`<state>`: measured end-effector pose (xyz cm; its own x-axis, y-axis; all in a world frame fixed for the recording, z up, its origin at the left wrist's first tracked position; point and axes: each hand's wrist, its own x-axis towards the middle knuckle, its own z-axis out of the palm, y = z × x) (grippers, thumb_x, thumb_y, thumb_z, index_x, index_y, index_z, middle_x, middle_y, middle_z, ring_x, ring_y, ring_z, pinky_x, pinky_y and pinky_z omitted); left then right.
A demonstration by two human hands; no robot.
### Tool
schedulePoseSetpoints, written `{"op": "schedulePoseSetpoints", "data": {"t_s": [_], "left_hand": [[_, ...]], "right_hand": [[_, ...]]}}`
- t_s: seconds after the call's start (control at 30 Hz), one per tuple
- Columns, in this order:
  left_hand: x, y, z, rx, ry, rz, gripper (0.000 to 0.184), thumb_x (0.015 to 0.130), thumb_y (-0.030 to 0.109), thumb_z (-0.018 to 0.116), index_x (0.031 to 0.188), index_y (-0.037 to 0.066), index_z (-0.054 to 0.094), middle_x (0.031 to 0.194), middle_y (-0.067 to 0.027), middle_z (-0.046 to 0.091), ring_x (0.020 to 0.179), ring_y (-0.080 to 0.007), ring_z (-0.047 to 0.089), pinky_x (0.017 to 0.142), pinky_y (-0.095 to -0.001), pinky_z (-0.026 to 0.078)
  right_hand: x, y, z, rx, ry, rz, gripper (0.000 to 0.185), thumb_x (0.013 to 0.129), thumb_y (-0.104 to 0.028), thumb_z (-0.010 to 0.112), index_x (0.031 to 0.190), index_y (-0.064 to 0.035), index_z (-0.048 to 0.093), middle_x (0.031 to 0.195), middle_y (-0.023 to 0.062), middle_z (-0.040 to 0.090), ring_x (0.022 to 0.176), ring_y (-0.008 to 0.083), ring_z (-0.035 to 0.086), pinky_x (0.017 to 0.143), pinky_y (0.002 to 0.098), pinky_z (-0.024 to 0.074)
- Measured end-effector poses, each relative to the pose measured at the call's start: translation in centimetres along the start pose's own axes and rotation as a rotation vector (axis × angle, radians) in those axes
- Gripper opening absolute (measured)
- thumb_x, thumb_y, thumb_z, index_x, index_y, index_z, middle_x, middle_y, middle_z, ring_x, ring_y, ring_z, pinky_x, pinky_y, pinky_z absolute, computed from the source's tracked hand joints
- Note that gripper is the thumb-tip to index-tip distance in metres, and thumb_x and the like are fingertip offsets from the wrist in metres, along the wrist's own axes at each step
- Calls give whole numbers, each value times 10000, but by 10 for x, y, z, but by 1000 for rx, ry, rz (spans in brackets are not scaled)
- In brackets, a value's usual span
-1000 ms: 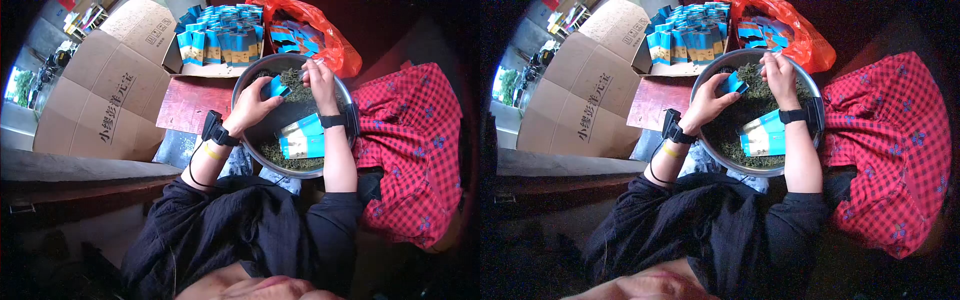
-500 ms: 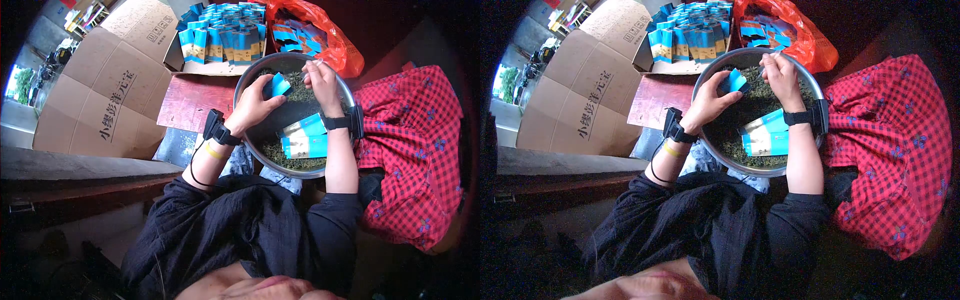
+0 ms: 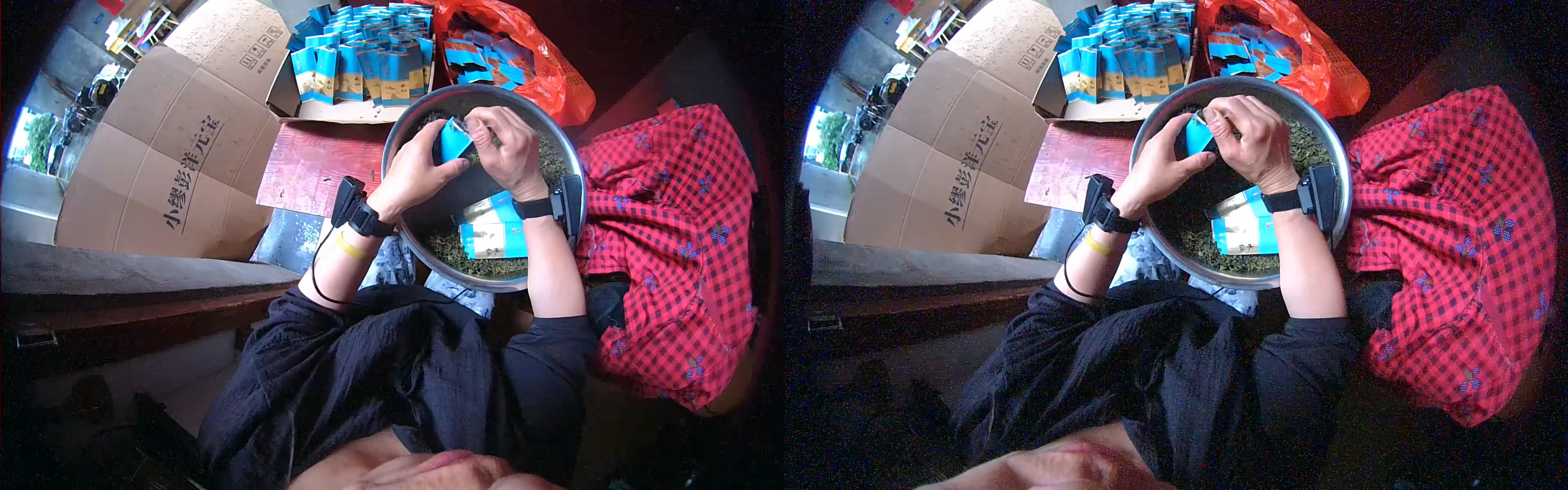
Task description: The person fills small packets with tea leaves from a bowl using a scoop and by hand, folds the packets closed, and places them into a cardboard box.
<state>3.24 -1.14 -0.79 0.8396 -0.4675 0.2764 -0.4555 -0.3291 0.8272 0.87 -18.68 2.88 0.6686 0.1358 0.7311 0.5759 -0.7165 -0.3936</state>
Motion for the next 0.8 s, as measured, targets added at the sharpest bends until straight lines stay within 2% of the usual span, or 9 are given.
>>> {"op": "schedulePoseSetpoints", "data": {"t_s": [0.07, 0.17, 0.23, 0.3, 0.5, 0.57, 0.63, 0.7, 0.8], "left_hand": [[0, -1, 0, -36, -11, -48, 717, 751, 287, 778, 1306, -34, 457, 1234, -232, 564, 1173, -308, 540, 989, -369, 418], [-1, 3, -2, -15, -19, -70, 700, 753, 274, 774, 1302, -30, 463, 1228, -226, 568, 1172, -300, 539, 992, -365, 414], [-1, 1, -1, -19, -19, -73, 699, 754, 270, 772, 1303, -33, 462, 1227, -224, 570, 1170, -297, 540, 993, -363, 413], [0, 1, -1, -26, -20, -67, 698, 755, 267, 770, 1303, -36, 461, 1225, -221, 571, 1168, -295, 541, 994, -361, 412], [-2, -1, 0, -47, -8, -59, 697, 755, 249, 769, 1302, -50, 456, 1232, -211, 571, 1172, -283, 536, 998, -355, 407], [-2, 0, -1, -35, -11, -71, 698, 754, 246, 771, 1303, -48, 456, 1235, -209, 570, 1171, -276, 537, 997, -350, 407], [-1, -2, 0, -56, -8, -75, 701, 753, 249, 772, 1304, -48, 455, 1233, -211, 570, 1169, -277, 539, 996, -350, 408], [-1, -2, 0, -76, -7, -80, 705, 752, 251, 772, 1305, -48, 454, 1232, -213, 571, 1167, -278, 540, 995, -349, 409], [-2, 0, -2, -64, -14, -92, 707, 752, 252, 773, 1307, -48, 452, 1225, -214, 572, 1162, -281, 543, 991, -349, 413]], "right_hand": [[0, 6, -5, -28, 62, -34, 151, 920, -179, 588, 891, -35, 619, 841, 112, 664, 781, 279, 657, 697, 345, 505], [-1, 12, -12, -47, 189, 40, 165, 924, -186, 585, 890, -28, 619, 826, 112, 670, 758, 251, 663, 681, 337, 506], [-6, 27, -14, -88, 203, 271, 214, 941, -221, 560, 933, -19, 629, 808, 116, 677, 735, 217, 669, 658, 325, 506], [-8, 44, -15, -134, 120, 410, 252, 947, -267, 544, 960, -33, 636, 837, 144, 677, 754, 264, 673, 671, 350, 508], [-30, 79, 4, -295, -147, 459, 261, 931, -300, 548, 976, -60, 639, 866, 185, 659, 828, 381, 640, 716, 419, 499], [-35, 80, 15, -275, -161, 464, 256, 930, -281, 538, 972, -48, 635, 849, 185, 658, 831, 373, 642, 716, 418, 494], [-36, 83, 26, -102, -289, 543, 257, 920, -303, 519, 949, -77, 638, 892, 198, 661, 886, 398, 625, 746, 476, 490], [-36, 86, 29, 3, -326, 541, 256, 919, -289, 514, 963, -66, 632, 878, 191, 663, 874, 405, 624, 749, 462, 491], [-37, 91, 29, 80, -346, 603, 260, 918, -282, 521, 952, -49, 631, 830, 168, 673, 826, 361, 651, 736, 429, 497]]}}
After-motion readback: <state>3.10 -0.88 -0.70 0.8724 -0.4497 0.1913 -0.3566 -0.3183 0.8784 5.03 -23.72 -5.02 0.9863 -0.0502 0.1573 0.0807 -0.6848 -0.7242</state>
